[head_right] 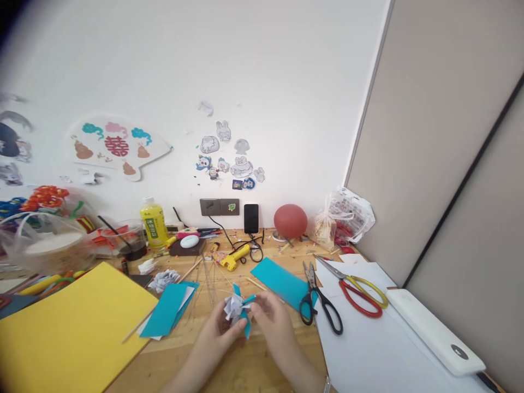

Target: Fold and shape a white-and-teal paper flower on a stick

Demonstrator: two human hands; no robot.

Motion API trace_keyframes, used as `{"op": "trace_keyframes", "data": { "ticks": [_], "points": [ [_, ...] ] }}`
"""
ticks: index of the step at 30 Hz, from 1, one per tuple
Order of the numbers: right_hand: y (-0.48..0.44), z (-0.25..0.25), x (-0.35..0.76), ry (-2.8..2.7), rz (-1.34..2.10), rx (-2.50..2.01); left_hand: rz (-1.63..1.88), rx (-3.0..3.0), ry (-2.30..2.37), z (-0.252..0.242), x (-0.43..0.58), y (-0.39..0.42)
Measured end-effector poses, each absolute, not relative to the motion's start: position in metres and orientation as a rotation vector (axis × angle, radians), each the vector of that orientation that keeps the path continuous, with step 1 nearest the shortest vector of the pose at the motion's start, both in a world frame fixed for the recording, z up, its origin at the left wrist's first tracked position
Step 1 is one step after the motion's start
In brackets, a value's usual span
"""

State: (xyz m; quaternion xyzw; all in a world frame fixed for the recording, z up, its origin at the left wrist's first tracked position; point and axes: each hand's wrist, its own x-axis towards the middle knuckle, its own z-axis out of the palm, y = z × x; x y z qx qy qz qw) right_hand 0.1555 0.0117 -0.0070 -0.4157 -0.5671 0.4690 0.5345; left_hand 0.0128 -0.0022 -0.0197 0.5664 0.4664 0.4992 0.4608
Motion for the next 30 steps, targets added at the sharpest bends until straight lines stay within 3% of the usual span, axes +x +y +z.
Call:
{"op": "trace_keyframes", "data": {
  "ticks": [9,16,24,30],
  "points": [
    [0.015,0.015,0.176,-1.672,1.024,-1.044,0.952,1.832,1.626,0.027,-0.012,-0.014],
    [0.008,0.009,0.161,-1.848,1.049,-0.995,0.992,1.508,1.147,0.005,0.004,-0.003],
    [0.011,0.006,0.168,-1.644,1.1,-1.066,1.085,1.314,1.255,0.0,0.007,-0.001],
    [0.009,0.004,0.161,-1.71,1.024,-1.099,1.108,1.484,1.306,0.005,0.008,-0.004]
  ]
}}
